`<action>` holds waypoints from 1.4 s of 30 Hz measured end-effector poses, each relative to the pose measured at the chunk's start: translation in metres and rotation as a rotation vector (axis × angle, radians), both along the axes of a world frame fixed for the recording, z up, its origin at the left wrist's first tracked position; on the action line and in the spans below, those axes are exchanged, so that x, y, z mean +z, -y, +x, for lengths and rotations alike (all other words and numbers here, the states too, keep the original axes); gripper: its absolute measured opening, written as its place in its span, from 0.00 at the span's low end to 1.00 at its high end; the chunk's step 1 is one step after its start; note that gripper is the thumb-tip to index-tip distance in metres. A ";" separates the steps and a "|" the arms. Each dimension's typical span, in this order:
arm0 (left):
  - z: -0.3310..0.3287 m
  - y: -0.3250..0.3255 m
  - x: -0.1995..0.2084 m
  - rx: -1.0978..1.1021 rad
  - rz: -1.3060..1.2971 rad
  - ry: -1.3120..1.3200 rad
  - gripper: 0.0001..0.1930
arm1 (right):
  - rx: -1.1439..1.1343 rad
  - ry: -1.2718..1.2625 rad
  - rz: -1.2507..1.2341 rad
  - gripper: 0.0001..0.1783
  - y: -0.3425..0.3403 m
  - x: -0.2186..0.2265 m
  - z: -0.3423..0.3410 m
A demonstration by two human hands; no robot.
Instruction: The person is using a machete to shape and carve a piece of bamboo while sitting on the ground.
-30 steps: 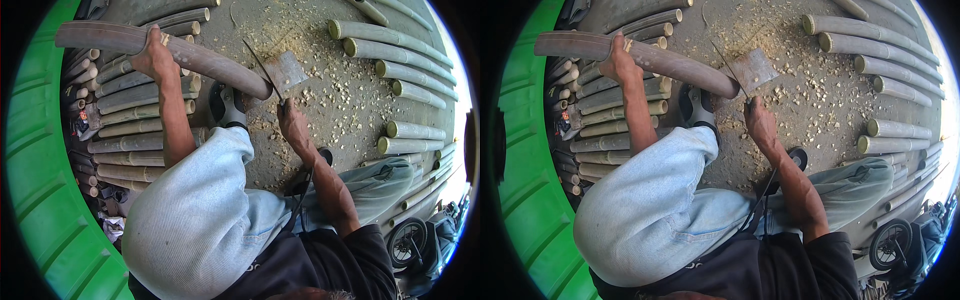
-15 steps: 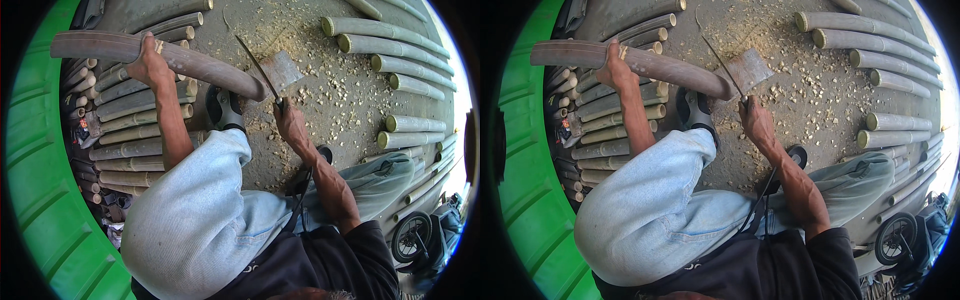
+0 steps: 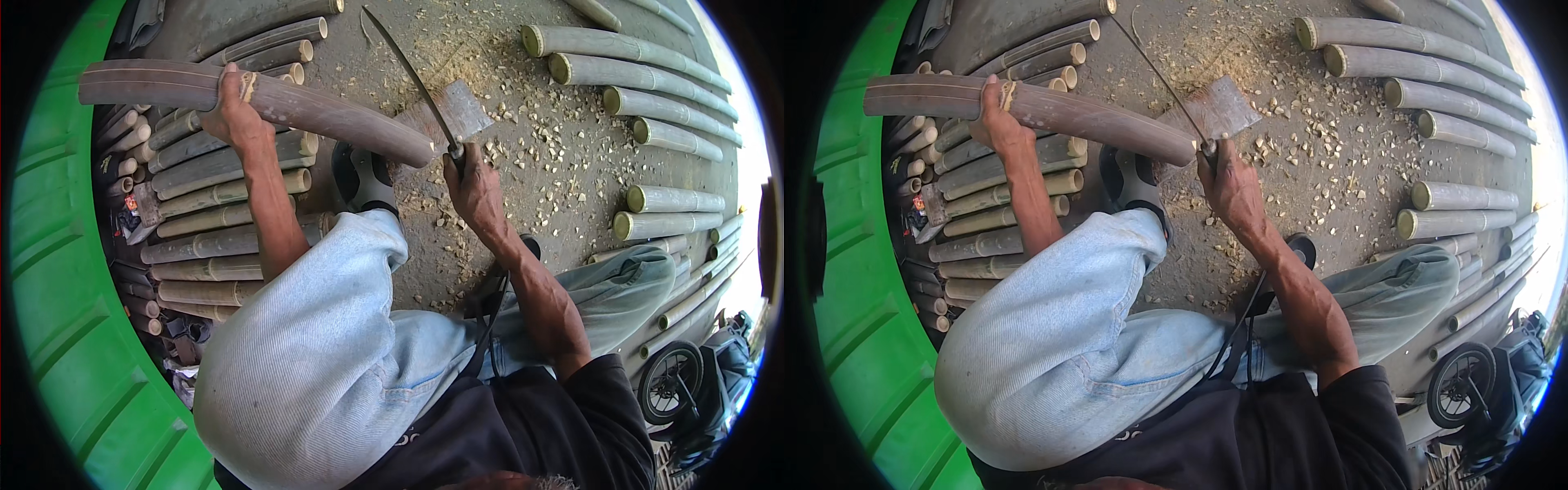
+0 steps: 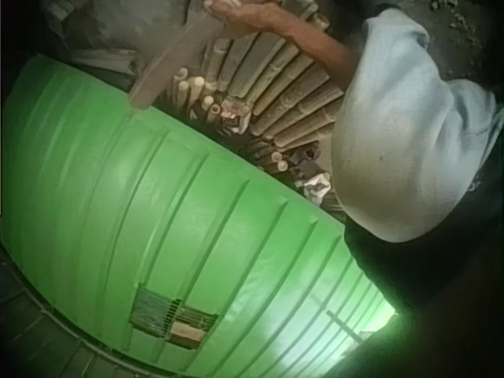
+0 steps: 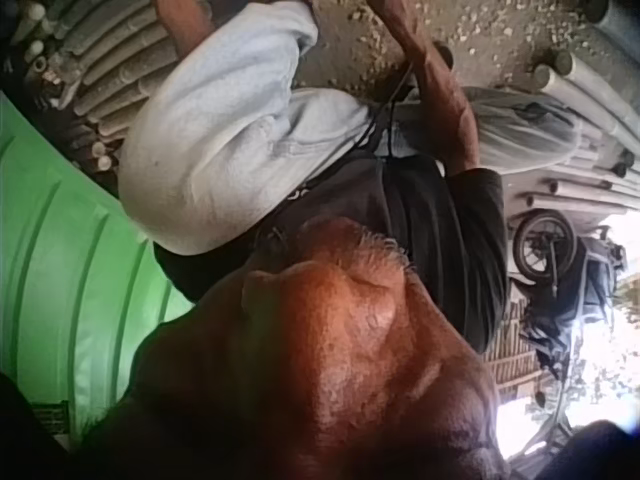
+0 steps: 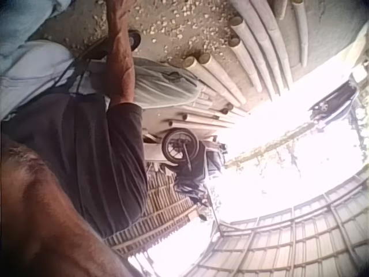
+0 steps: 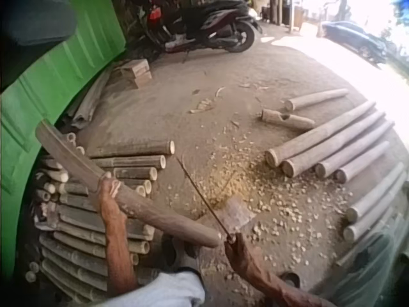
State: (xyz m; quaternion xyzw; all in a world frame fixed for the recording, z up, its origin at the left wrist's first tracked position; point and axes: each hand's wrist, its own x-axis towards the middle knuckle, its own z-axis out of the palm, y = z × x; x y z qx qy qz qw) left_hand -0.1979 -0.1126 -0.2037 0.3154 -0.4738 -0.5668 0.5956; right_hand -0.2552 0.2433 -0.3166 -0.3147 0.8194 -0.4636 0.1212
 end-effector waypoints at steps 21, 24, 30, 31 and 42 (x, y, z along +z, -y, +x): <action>0.027 -0.004 0.003 -0.023 0.215 0.132 0.28 | 0.054 0.239 0.349 0.15 -0.016 -0.031 0.014; 0.025 0.002 0.005 -0.017 0.267 0.036 0.29 | 0.035 0.139 0.447 0.15 -0.011 -0.018 0.004; 0.022 -0.004 0.002 0.217 0.127 0.171 0.31 | -0.010 0.010 0.047 0.15 0.003 0.007 0.005; 0.022 -0.005 0.003 0.234 0.156 0.168 0.31 | -0.006 -0.060 -0.037 0.15 0.003 0.006 0.007; 0.038 0.007 -0.008 0.131 0.138 0.071 0.26 | 0.024 0.059 0.070 0.14 0.001 0.003 0.008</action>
